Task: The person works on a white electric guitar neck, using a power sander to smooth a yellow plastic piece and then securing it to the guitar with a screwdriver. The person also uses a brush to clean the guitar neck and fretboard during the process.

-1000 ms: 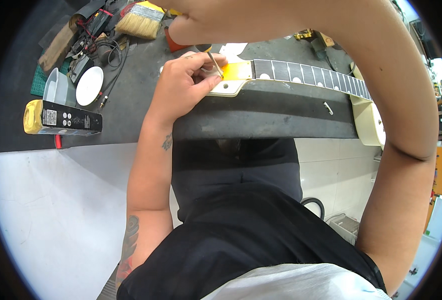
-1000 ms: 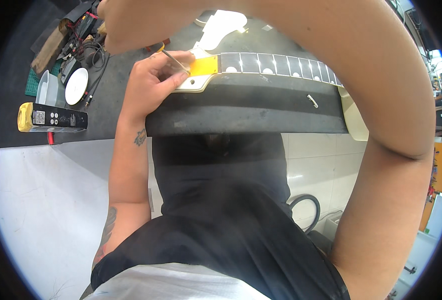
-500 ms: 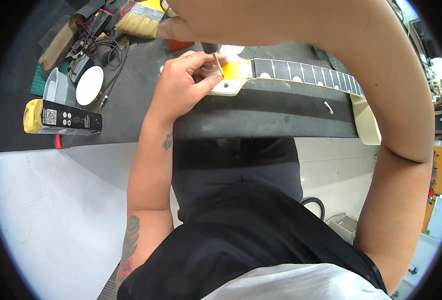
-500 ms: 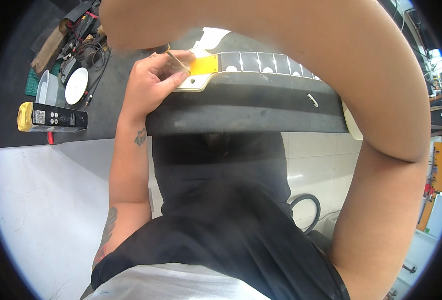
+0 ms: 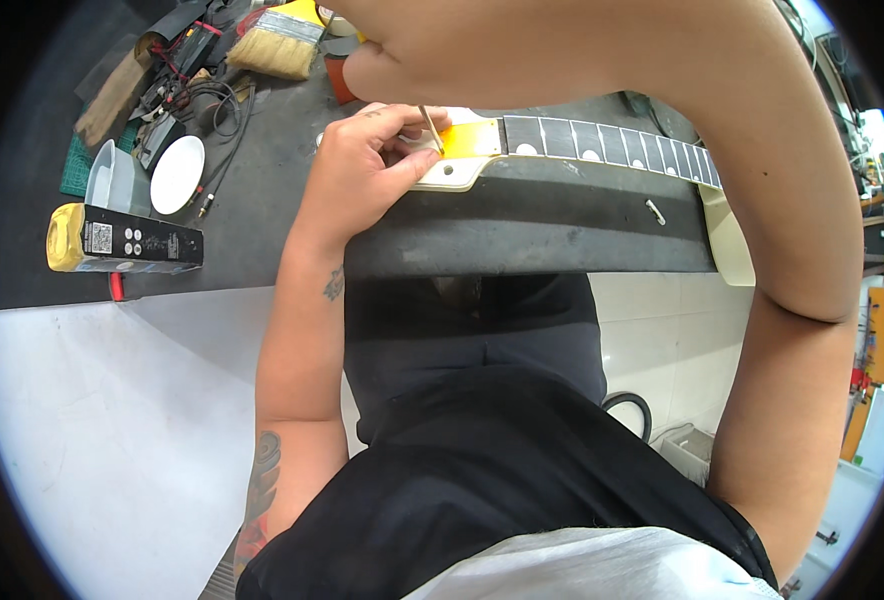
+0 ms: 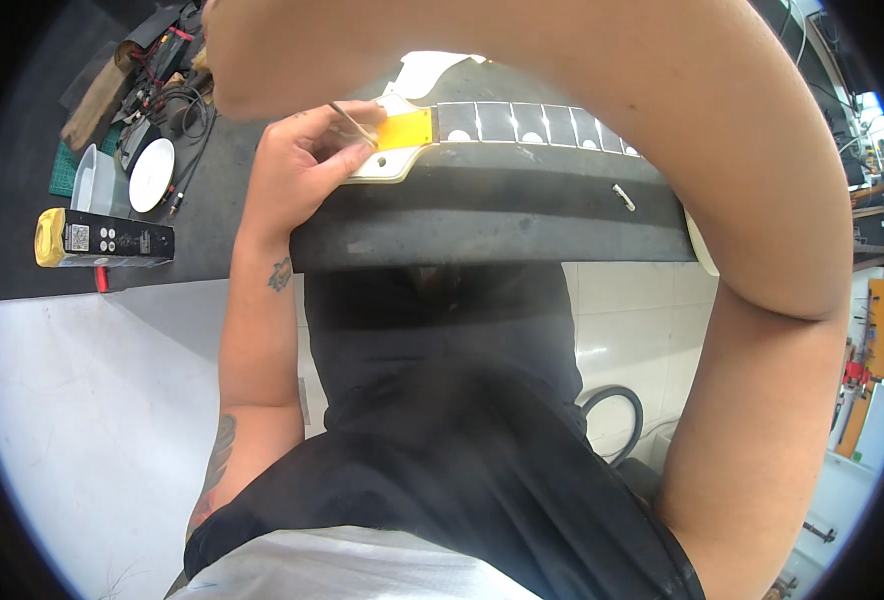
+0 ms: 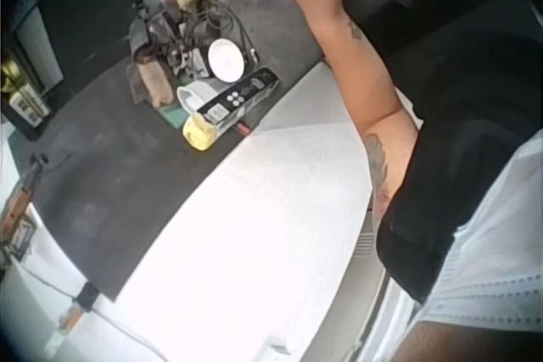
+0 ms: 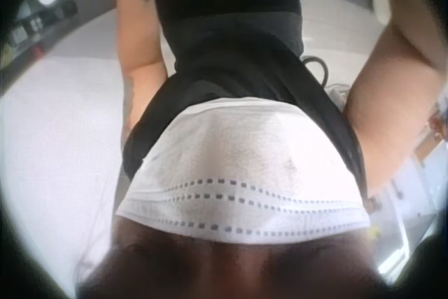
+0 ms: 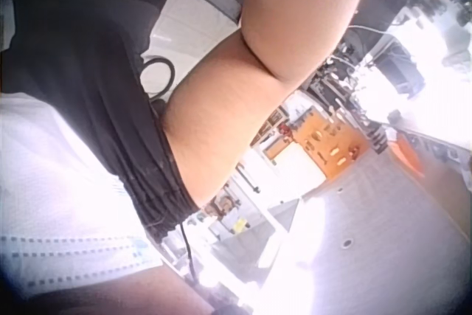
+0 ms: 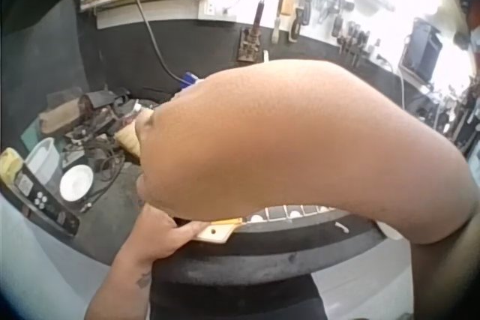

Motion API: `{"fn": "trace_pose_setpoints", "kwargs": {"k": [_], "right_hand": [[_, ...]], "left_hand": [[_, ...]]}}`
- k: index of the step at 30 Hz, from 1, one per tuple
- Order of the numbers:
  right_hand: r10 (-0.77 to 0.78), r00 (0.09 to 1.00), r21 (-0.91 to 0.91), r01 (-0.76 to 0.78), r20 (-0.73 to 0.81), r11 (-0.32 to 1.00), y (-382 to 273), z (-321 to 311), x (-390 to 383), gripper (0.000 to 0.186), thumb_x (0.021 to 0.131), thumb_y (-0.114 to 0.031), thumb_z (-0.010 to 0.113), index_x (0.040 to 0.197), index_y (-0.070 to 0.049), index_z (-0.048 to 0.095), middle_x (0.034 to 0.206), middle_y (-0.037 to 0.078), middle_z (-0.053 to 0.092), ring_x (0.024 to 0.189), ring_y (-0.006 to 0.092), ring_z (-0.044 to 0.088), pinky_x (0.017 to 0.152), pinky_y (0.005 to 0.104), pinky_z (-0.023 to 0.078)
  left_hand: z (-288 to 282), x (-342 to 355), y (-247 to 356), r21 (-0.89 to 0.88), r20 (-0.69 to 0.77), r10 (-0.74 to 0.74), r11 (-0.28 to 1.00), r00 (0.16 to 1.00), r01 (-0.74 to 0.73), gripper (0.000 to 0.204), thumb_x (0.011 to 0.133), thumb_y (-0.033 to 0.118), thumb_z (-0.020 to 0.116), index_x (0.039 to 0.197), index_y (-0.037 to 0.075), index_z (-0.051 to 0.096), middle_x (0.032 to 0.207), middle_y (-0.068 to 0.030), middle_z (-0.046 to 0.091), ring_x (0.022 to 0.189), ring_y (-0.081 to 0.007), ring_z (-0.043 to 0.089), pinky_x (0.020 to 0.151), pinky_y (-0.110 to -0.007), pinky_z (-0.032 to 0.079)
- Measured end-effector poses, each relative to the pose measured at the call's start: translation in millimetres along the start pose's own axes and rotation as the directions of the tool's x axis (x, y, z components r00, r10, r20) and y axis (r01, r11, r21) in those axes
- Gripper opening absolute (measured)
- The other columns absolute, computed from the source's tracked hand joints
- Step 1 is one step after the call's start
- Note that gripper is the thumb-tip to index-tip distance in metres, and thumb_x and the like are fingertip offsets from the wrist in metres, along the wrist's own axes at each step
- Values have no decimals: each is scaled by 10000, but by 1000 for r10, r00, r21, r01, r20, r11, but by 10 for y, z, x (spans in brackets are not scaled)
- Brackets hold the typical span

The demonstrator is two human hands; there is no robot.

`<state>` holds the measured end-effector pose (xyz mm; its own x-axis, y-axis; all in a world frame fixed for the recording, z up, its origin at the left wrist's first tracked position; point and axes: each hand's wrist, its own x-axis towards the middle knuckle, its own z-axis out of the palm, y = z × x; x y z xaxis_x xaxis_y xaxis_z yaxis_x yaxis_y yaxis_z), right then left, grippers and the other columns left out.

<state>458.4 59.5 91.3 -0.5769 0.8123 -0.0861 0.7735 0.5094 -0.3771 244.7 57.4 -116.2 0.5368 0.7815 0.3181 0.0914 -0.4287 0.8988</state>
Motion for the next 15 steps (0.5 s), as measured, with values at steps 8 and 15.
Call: {"fn": "trace_pose_setpoints", "kwargs": {"k": [8, 15], "right_hand": [[-17, 998, 20, 18, -54, 1000, 13, 30, -46, 436, 1049, -461, 675, 1204, -62, 760, 1025, 99, 781, 855, 229, 726, 777, 389, 594], [-26, 994, 34, 30, -102, 999, 29, 42, -107, 431, 1053, -446, 669, 1209, -54, 756, 1035, 106, 778, 867, 231, 726, 788, 389, 592]], "left_hand": [[10, 6, -41, -17, -10, 6, 1000, 1000, -6, 365, 906, -19, 772, 1270, 5, 785, 1049, -60, 803, 863, -81, 718, 812, -252, 579], [-10, -9, -10, 45, -2, 46, 998, 999, -46, 371, 907, -5, 782, 1278, 6, 780, 1020, -55, 803, 844, -66, 704, 783, -246, 572]]}}
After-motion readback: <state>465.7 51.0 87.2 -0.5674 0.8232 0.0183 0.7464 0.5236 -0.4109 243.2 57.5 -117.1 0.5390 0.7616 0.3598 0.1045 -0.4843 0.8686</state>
